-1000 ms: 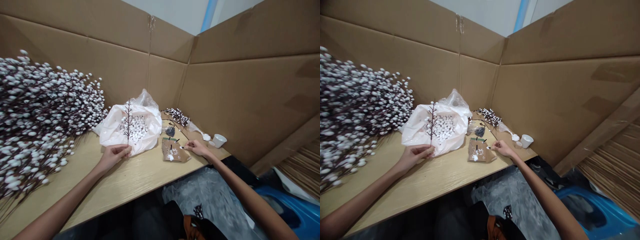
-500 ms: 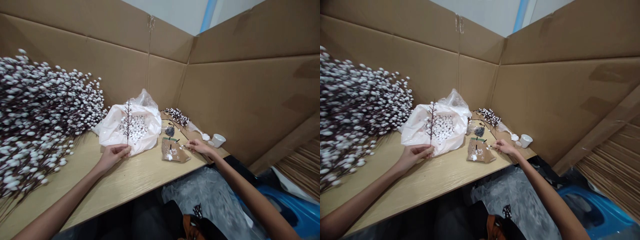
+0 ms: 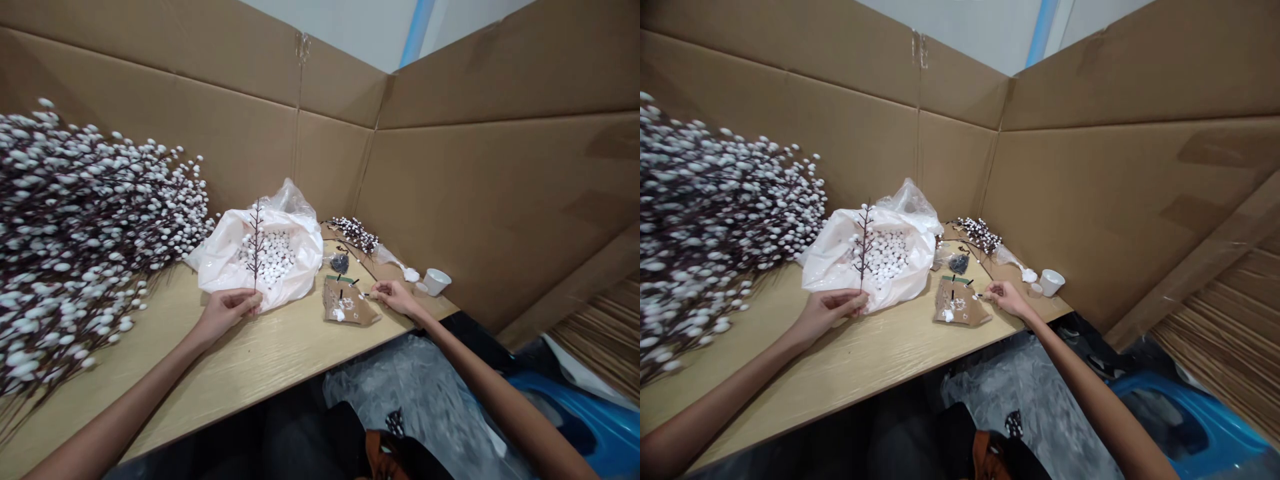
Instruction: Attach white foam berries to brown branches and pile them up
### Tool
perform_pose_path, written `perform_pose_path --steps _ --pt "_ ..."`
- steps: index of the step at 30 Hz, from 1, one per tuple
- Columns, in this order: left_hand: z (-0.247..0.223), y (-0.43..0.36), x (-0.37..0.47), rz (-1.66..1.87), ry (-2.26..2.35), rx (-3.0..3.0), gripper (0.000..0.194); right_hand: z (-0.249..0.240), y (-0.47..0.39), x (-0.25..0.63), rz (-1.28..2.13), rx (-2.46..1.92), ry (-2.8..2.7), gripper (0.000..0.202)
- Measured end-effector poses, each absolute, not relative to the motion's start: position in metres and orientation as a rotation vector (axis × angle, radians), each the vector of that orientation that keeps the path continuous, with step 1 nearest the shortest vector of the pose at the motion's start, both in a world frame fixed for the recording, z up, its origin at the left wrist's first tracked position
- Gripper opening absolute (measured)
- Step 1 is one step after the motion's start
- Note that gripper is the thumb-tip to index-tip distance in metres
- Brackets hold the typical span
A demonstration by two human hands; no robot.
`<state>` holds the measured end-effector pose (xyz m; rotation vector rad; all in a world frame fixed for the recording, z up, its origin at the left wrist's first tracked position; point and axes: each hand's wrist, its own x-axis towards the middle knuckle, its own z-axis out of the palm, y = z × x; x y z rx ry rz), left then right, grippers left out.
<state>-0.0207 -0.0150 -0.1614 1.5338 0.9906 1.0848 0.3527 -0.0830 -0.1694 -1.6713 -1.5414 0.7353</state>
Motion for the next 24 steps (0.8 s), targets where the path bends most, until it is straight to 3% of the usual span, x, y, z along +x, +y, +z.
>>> perform_pose_path --steps 13,24 --pt "-0.1614 -0.0149 -0.0198 1.082 0.993 1.504 0.038 -0.1711 -0.0836 0.3514 0.701 -1.646 -1.550 0.028" --pt "-0.1635 -0.0143 -0.0211 1.066 0.975 1.489 0.034 -0.1655 -0.0833 0.3479 0.712 -1.612 -1.424 0.028"
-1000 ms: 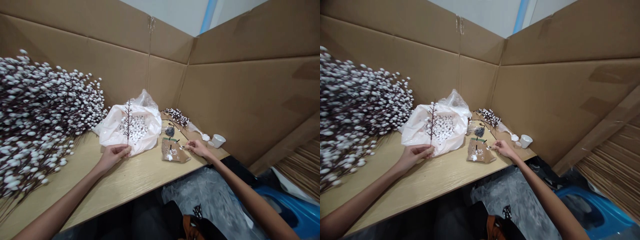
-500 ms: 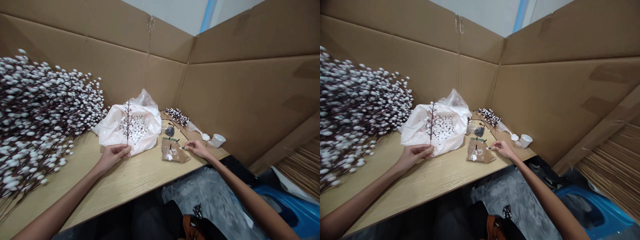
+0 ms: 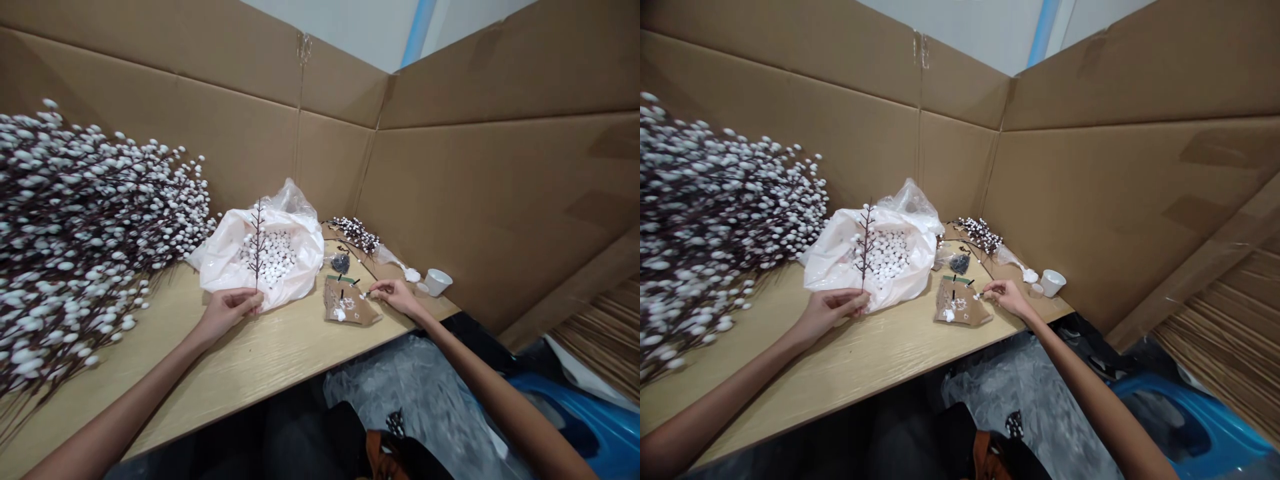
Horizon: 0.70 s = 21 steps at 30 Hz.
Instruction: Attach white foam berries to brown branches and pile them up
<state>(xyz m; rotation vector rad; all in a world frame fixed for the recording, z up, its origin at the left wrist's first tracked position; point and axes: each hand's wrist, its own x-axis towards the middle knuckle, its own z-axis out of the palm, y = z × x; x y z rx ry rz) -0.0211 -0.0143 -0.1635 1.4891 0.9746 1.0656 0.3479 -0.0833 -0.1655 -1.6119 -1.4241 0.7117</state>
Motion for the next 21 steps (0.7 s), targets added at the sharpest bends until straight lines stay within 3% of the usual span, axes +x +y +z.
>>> perform_pose_path --steps 8,21 --pt "-0.168 -0.012 -0.021 1.067 0.933 1.554 0.039 -0.139 -0.072 0.319 0.686 -1.433 -1.371 0.030" --pt "-0.170 -0.017 -0.019 1.140 0.856 1.543 0.043 -0.089 -0.013 0.156 0.901 -0.791 -1.419 0.025"
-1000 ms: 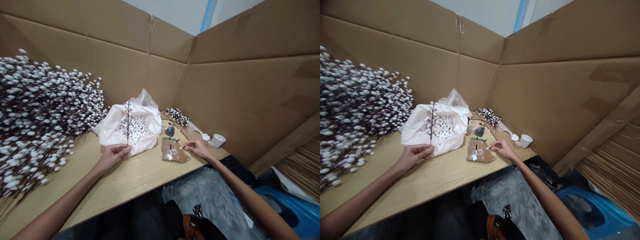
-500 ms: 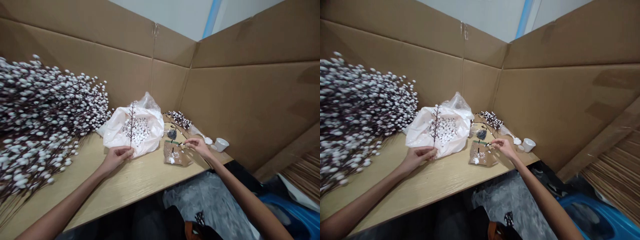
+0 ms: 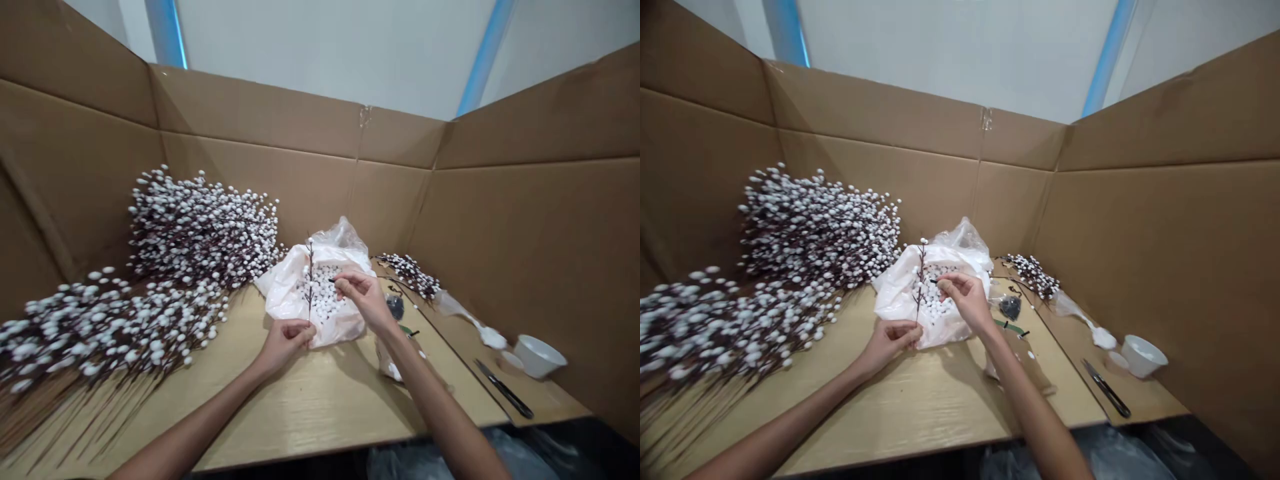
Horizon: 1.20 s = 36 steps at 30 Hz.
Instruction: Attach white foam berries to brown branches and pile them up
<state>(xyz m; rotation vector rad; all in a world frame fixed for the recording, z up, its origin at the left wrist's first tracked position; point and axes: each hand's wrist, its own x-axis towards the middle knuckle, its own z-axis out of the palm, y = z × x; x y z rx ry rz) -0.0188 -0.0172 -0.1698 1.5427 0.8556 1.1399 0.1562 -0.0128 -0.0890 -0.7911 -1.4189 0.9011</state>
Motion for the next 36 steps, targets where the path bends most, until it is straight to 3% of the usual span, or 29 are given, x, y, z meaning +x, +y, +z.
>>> perform_pose_path --steps 24,36 --pt "-0.172 -0.014 -0.015 1.224 0.903 1.433 0.036 -0.125 0.000 0.141 0.330 -0.896 -1.713 0.013" --pt "-0.176 -0.012 -0.015 1.240 0.927 1.412 0.040 -0.124 -0.002 0.142 0.324 -0.892 -1.655 0.012"
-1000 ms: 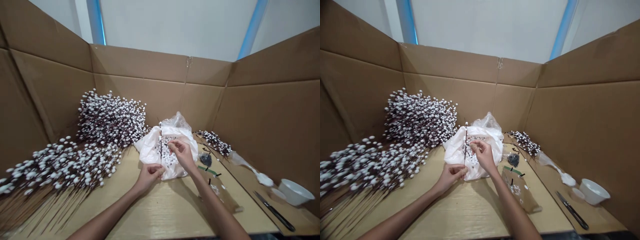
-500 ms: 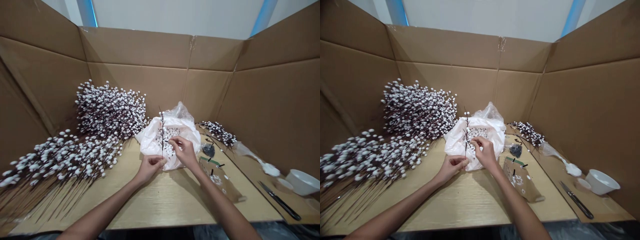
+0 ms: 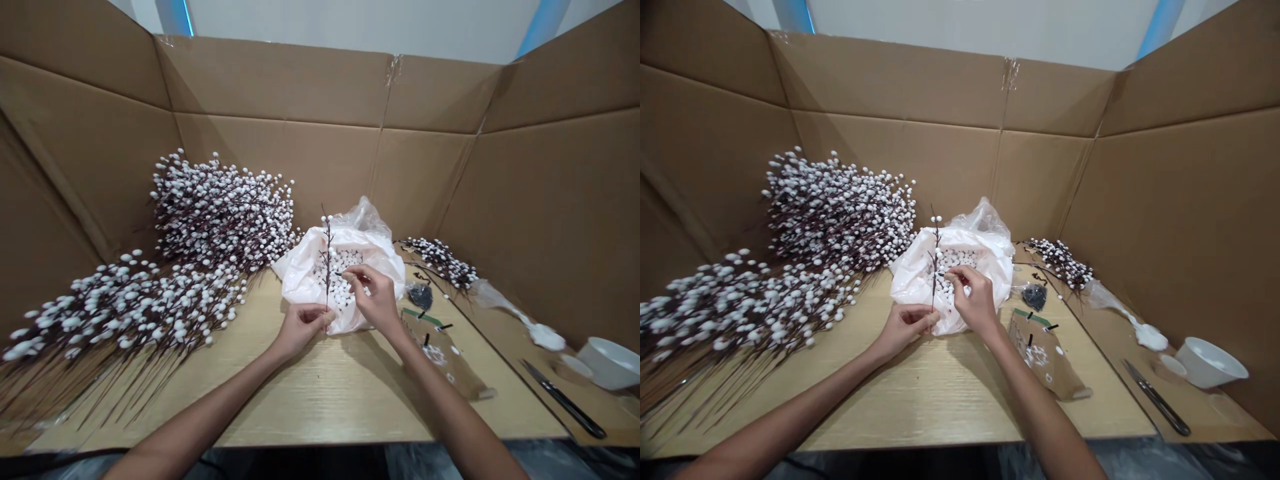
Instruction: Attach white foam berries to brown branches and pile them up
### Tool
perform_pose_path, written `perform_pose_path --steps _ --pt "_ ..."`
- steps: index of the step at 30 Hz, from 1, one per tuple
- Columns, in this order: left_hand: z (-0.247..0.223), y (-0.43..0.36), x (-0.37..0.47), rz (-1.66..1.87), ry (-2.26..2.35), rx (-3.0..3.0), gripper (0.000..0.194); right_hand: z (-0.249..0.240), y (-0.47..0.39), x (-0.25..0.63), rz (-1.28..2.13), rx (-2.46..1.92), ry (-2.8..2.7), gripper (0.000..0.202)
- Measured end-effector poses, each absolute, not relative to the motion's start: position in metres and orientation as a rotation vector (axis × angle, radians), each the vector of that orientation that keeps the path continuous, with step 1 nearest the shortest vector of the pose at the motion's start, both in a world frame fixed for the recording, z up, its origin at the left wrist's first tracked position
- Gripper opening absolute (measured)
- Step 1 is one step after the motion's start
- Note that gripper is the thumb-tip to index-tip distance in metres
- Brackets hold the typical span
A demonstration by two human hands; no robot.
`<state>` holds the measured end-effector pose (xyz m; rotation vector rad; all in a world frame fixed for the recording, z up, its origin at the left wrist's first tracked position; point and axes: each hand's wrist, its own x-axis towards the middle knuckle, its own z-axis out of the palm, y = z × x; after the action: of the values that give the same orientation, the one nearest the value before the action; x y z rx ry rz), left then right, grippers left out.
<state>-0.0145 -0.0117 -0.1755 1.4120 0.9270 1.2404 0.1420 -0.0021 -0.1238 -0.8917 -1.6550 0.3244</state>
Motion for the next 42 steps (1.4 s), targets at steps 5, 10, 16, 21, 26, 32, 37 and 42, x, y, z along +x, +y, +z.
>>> perform_pose_path --steps 5,10,16,21,26,32,37,42 --pt "-0.175 -0.012 -0.015 1.238 0.922 1.415 0.040 -0.125 -0.002 0.141 0.314 -0.907 -1.718 0.012" --pt "-0.176 -0.012 -0.015 1.233 0.906 1.405 0.038 -0.124 -0.002 0.140 0.263 -0.929 -1.763 0.013" --pt "-0.178 -0.010 -0.015 1.233 0.903 1.414 0.037 -0.124 -0.001 0.141 0.246 -0.921 -1.727 0.014" --pt "-0.176 -0.011 -0.015 1.229 0.899 1.432 0.037 -0.126 -0.001 0.142 0.285 -0.902 -1.699 0.014" --pt "-0.174 -0.013 -0.016 1.224 0.902 1.448 0.038 -0.127 -0.001 0.141 0.400 -0.894 -1.624 0.011" --pt "-0.170 -0.014 -0.015 1.208 0.904 1.409 0.041 -0.118 -0.001 0.142 0.649 -0.818 -1.464 0.016" --pt "-0.167 -0.016 -0.015 1.195 0.908 1.431 0.040 -0.115 0.000 0.143 0.695 -0.837 -1.440 0.019" --pt "-0.168 -0.015 -0.016 1.187 0.925 1.465 0.039 -0.121 0.002 0.140 0.703 -0.872 -1.452 0.022"
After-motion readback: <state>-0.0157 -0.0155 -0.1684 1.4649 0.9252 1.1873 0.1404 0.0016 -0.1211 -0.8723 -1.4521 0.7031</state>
